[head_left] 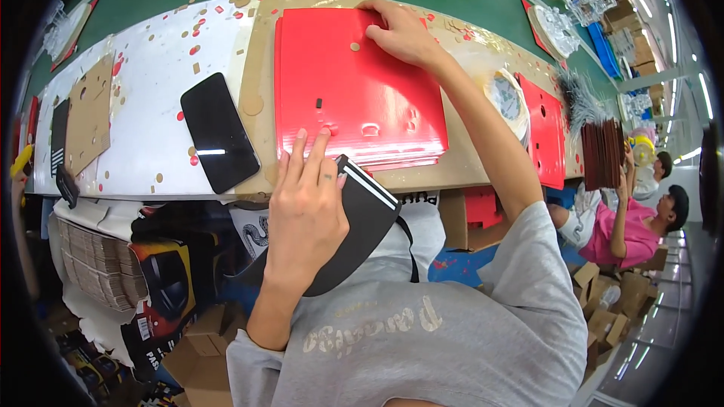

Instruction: The person is assembling red plastic binders by applying stickers and attaching them to black components.

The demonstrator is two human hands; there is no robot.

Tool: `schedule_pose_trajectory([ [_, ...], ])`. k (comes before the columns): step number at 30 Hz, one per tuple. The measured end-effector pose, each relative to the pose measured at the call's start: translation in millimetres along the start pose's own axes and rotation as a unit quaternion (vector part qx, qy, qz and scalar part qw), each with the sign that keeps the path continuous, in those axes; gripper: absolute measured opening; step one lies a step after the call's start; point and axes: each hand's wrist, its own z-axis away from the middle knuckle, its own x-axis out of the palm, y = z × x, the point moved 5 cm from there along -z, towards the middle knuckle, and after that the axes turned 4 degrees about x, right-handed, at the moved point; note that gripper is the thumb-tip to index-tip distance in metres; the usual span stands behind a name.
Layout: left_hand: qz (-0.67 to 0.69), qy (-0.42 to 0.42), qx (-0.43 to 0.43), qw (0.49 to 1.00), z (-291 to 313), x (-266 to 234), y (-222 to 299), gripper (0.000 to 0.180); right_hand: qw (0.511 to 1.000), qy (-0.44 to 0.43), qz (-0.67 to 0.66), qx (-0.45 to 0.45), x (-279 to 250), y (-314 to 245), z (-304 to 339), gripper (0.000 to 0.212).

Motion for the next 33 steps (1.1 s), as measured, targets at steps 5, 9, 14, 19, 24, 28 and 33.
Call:
schedule_pose_trajectory([
  [5, -0.019, -0.009, -0.002, 1.0, -5.1, 2.4, 7.6, 0.026, 0.996, 0.034, -0.028, -0.079, -35.9, -22.2, 10.6, 0.059],
  [9, -0.033, -0.001, 0.002, 0.999, -8.6, 2.7, 8.0, 0.022, 0.996, 0.051, -0.008, -0.068, -46.8, -35.8, 13.0, 0.058],
  [14, 0.032, 0.071, 0.024, 0.997, 1.3, 1.9, 1.0, 0.011, 0.993, 0.067, -0.063, -0.075, -61.3, -28.8, 13.3, 0.055],
  [19, 0.064, 0.116, 0.03, 0.991, 6.9, 4.0, -4.0, 0.005, 0.984, 0.091, -0.154, 0.016, -72.4, -41.9, 16.3, 0.031],
  [24, 0.058, 0.114, 0.031, 0.991, 7.3, 3.6, -1.9, 0.007, 0.981, 0.126, -0.146, -0.022, -70.6, -44.5, 15.6, 0.027],
  [28, 0.054, 0.112, 0.027, 0.992, 8.9, 2.1, -3.0, 0.01, 0.986, 0.108, -0.063, -0.114, -78.9, -58.2, 27.6, 0.034],
  [33, 0.049, 0.097, 0.039, 0.993, 8.7, 2.5, 0.9, 0.01, 0.985, 0.123, -0.029, -0.116, -70.3, -48.8, 24.8, 0.044],
])
